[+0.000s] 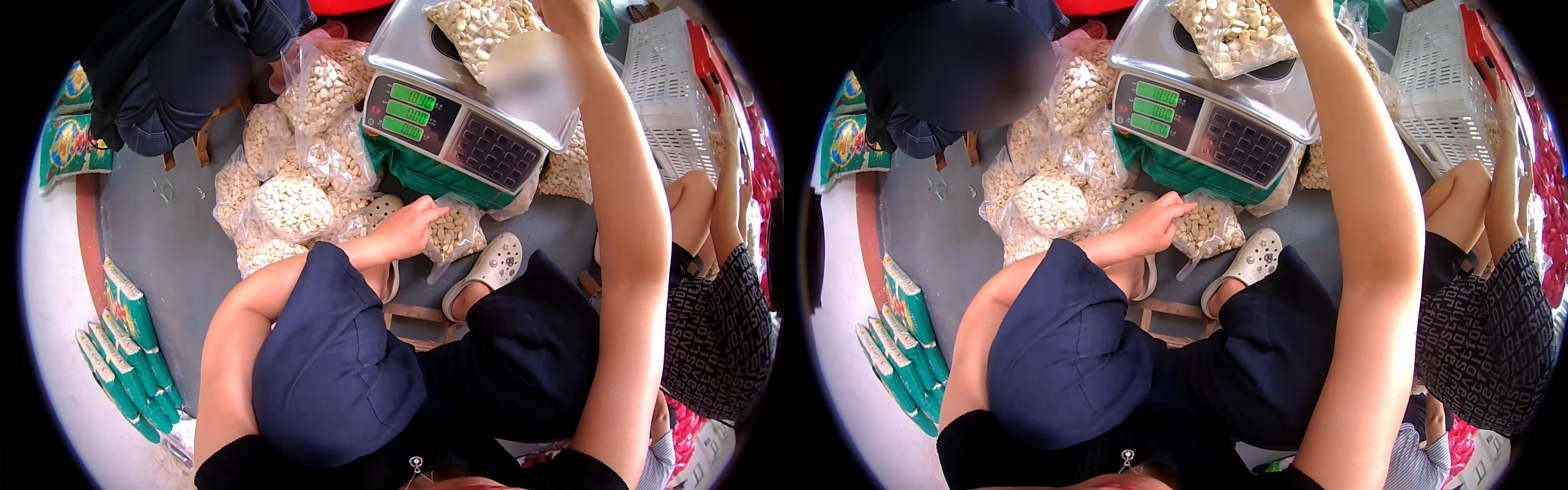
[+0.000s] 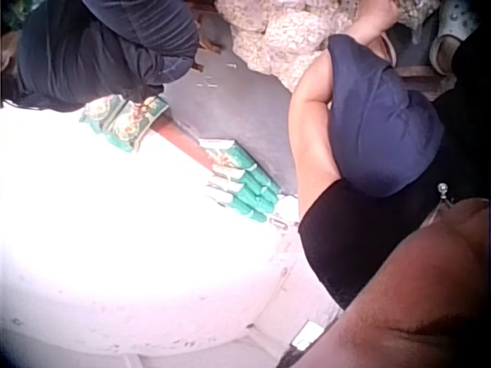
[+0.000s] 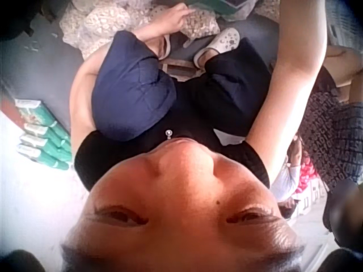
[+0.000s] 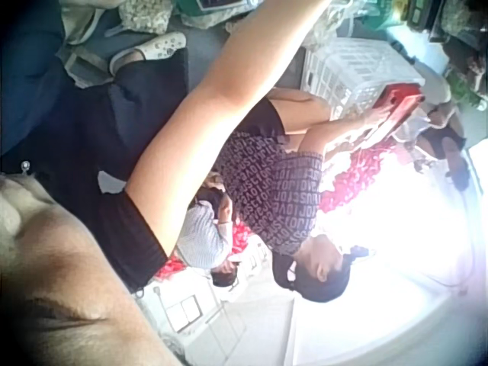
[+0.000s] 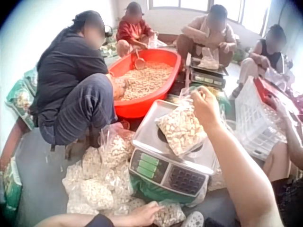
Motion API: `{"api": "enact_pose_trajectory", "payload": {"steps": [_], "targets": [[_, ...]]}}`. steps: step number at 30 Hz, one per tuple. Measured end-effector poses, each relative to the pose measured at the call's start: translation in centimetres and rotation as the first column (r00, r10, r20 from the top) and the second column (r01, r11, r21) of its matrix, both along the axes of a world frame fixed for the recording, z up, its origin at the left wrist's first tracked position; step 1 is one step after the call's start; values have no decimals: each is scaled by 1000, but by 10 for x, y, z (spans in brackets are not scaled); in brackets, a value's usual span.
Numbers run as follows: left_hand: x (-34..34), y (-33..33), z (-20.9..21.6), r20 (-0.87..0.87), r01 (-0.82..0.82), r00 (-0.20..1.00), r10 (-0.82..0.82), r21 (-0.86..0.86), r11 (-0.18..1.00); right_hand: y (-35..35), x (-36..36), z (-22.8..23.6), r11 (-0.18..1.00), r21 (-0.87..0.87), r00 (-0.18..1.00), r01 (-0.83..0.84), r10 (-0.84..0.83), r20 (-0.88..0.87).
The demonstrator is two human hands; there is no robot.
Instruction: The person scoops nuts from a large bulk bag into small clear plastic bags, places each bag on a digital scale to measure weight, and then sets the filled bags aside. The process is repeated continuously.
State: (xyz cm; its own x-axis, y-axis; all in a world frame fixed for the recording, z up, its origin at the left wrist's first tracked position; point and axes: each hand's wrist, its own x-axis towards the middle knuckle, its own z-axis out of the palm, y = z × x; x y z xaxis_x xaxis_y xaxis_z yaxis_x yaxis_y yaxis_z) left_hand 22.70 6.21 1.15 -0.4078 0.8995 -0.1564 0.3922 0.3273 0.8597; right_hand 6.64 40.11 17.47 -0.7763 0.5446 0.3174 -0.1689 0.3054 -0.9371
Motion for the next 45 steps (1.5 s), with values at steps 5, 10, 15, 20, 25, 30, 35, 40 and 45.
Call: {"api": "enact_pose_trajectory", "payload": {"steps": [5, 10, 15, 20, 25, 30, 35, 40, 45], "targets": [[0, 0, 1, 9, -12, 1000, 12, -12, 1000, -10, 6, 9, 995, 91, 999, 48, -50, 18], [-1, 2, 0, 5, -10, 1000, 10, 15, 1000, -15, 12, 8, 987, -148, 998, -59, 57, -15], [-7, -7, -2, 63, -37, 997, 39, -38, 999, -60, 82, 40, 887, 305, 938, -346, 336, 86], [-16, -9, -11, 112, -129, 985, 133, -41, 991, -130, 164, -54, 810, -309, 722, -498, 585, 369], [-18, -4, -9, 167, -236, 956, 239, -40, 971, -176, 247, -164, 650, 55, 494, -758, 516, 700], [-16, -10, -9, 75, -154, 985, 154, -9, 988, -145, 186, -101, 348, 4, 190, -938, 500, 845], [-16, -18, -1, 69, -103, 992, 108, -64, 993, -95, 106, 39, 599, 742, 931, -301, 354, 91], [-13, -15, 0, 40, -51, 998, 52, -37, 998, -31, 51, 60, 313, 796, 732, -518, -318, 602], [-11, -11, -1, 53, -52, 997, 51, 9, 999, -36, 25, -8, 319, 811, 757, -491, -304, 578]]}}
